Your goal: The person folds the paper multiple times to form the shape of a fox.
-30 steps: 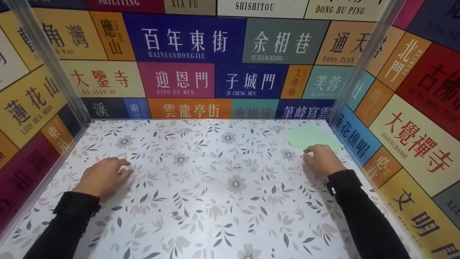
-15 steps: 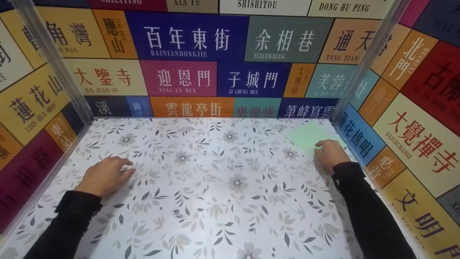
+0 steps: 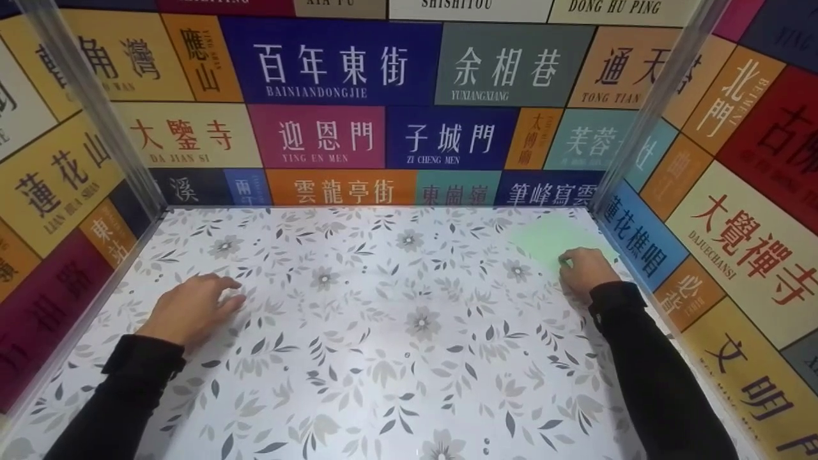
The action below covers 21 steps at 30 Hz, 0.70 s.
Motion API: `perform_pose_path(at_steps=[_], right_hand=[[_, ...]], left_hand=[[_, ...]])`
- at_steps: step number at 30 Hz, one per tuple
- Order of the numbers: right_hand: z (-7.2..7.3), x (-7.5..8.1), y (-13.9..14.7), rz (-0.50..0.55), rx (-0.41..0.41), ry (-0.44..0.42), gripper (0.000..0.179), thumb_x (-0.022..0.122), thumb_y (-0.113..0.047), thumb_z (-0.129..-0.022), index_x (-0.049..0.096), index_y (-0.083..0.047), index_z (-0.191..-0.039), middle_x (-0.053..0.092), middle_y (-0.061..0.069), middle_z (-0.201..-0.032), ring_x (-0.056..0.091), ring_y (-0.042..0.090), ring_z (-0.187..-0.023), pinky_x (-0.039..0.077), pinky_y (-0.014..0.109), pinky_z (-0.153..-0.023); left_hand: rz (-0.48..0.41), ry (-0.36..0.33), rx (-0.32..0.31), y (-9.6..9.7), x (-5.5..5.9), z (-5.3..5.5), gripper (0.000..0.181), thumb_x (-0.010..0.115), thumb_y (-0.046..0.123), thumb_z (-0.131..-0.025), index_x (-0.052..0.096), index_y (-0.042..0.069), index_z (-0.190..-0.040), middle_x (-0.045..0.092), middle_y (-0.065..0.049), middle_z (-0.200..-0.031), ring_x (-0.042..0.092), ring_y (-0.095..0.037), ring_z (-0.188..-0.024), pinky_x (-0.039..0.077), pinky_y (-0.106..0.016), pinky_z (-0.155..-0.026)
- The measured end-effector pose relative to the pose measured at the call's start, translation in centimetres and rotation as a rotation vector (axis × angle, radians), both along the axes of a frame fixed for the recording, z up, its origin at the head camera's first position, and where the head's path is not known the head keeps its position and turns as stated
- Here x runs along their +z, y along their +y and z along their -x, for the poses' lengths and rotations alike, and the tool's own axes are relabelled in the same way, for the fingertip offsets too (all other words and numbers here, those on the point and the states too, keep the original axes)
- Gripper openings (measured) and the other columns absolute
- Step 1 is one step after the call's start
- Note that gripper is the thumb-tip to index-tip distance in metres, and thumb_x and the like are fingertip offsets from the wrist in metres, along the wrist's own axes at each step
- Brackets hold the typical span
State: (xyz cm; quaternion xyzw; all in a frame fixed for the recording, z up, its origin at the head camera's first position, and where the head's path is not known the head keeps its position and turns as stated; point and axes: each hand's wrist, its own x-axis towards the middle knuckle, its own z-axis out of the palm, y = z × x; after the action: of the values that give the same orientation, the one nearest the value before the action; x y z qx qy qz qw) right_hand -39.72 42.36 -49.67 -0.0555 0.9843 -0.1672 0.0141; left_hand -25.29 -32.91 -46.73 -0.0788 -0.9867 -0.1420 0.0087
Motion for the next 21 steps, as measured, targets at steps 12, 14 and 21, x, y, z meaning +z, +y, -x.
perform_pose_path(at_steps=[12, 14, 21], right_hand=[[-0.6, -0.1, -0.4, 0.011, 0.028, -0.005, 0.041, 0.062, -0.01, -0.113, 0.071, 0.013, -0.146, 0.07, 0.039, -0.152, 0.059, 0.063, -0.151, 0.045, 0.078, -0.13], [-0.9, -0.1, -0.8, 0.004, 0.048, 0.024, 0.041, 0.063, -0.009, -0.112, 0.072, 0.013, -0.144, 0.071, 0.039, -0.15, 0.061, 0.063, -0.149, 0.047, 0.078, -0.129], [-2.1, -0.7, -2.4, -0.008, 0.127, 0.112, 0.035, 0.065, -0.006, -0.11, 0.077, 0.014, -0.136, 0.076, 0.039, -0.14, 0.068, 0.063, -0.139, 0.053, 0.076, -0.122]], left_hand=[[0.016, -0.025, -0.004, 0.4, 0.1, 0.8, 0.048, 0.069, 0.038, -0.116, 0.075, 0.002, -0.149, 0.073, -0.032, -0.152, 0.067, -0.059, -0.144, 0.055, -0.079, -0.116], [0.018, -0.019, -0.008, 0.5, 0.1, 0.9, 0.048, 0.069, 0.038, -0.117, 0.076, 0.003, -0.149, 0.073, -0.032, -0.153, 0.067, -0.058, -0.144, 0.056, -0.079, -0.115], [0.02, 0.001, -0.028, 1.1, 0.0, 1.1, 0.046, 0.069, 0.038, -0.116, 0.077, 0.004, -0.146, 0.075, -0.031, -0.151, 0.069, -0.058, -0.141, 0.056, -0.079, -0.114]])
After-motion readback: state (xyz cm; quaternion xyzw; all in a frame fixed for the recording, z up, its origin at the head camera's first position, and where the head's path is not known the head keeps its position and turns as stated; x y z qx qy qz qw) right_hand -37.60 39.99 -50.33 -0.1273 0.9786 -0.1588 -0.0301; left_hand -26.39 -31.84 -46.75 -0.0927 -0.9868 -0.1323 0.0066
